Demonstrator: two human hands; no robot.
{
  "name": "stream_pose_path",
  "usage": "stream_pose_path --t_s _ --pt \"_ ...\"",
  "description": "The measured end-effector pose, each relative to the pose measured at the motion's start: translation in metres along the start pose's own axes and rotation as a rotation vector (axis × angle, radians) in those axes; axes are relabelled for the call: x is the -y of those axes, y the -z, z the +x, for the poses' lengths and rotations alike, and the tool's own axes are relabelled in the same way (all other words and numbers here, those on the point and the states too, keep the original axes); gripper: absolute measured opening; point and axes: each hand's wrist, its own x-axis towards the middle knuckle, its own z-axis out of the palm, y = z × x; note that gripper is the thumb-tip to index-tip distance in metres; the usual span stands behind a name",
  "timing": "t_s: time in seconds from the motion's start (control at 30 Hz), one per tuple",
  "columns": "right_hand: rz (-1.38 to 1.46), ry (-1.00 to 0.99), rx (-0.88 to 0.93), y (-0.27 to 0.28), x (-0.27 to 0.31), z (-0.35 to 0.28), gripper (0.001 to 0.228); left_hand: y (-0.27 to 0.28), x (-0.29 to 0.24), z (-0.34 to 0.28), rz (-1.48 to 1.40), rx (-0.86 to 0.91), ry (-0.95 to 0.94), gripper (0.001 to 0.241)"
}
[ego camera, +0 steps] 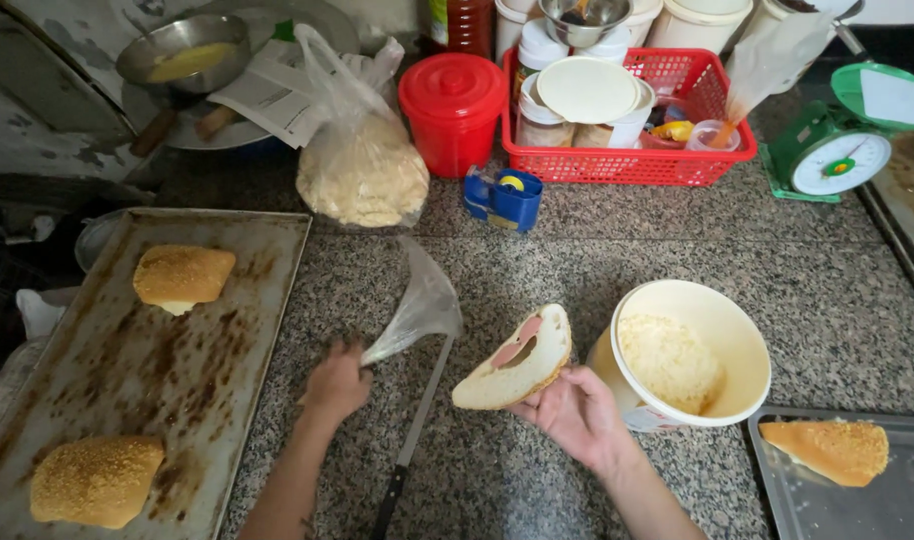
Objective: Prepare sandwiches by cutting buns, piping filling inside, and coating the edges with crumbs.
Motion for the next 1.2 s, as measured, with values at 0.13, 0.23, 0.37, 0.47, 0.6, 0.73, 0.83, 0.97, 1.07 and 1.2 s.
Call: stream_pose_path --t_s 0.13,0.23,0.37,0.47,0.6,0.73,0.83,0.97,1.07,1.2 --pt "0.003 0.007 0.114 0.018 0.002 0.002 0.067 0.042 -0.021 -0.012 -0.484 0.065 0.159 0.039" --pt "-0.012 0.036 0.110 0.014 0.003 0.000 0.054 0.097 -0.050 -0.037 -1.358 -0.036 0.183 0.023" --pt "-0.058 0.024 0.044 0.002 0.001 -0.005 0.071 0.176 -0.117 -0.091 -2.081 -0.189 0.045 0.033" --pt "-0.031 -0.008 -0.049 -0.025 0.002 -0.018 0.080 0.195 -0.162 -0.121 -2.220 -0.197 -0.190 0.061" --pt "-0.028 0.023 0.260 -0.003 -0.001 -0.020 0.075 0.195 -0.210 -0.151 -2.092 -0.265 -0.490 0.060" --pt "-0.018 0.031 0.267 -0.012 0.001 -0.031 0.076 0.178 -0.237 -0.163 -1.988 -0.329 -0.753 0.060" --pt "-0.012 0.052 0.292 -0.012 -0.003 -0.035 0.079 0.168 -0.244 -0.171 -1.830 -0.341 -0.843 0.057" --pt "-0.046 0.075 0.314 -0.017 -0.004 -0.039 0.066 0.162 -0.248 -0.175 -1.812 -0.325 -0.844 0.055" --pt "-0.047 0.064 0.298 -0.011 -0.006 -0.037 0.060 0.159 -0.247 -0.175 -1.743 -0.335 -0.888 0.056" --pt "-0.048 0.054 0.292 -0.019 -0.005 -0.038 0.073 0.152 -0.234 -0.152 -1.772 -0.441 -0.849 0.058"
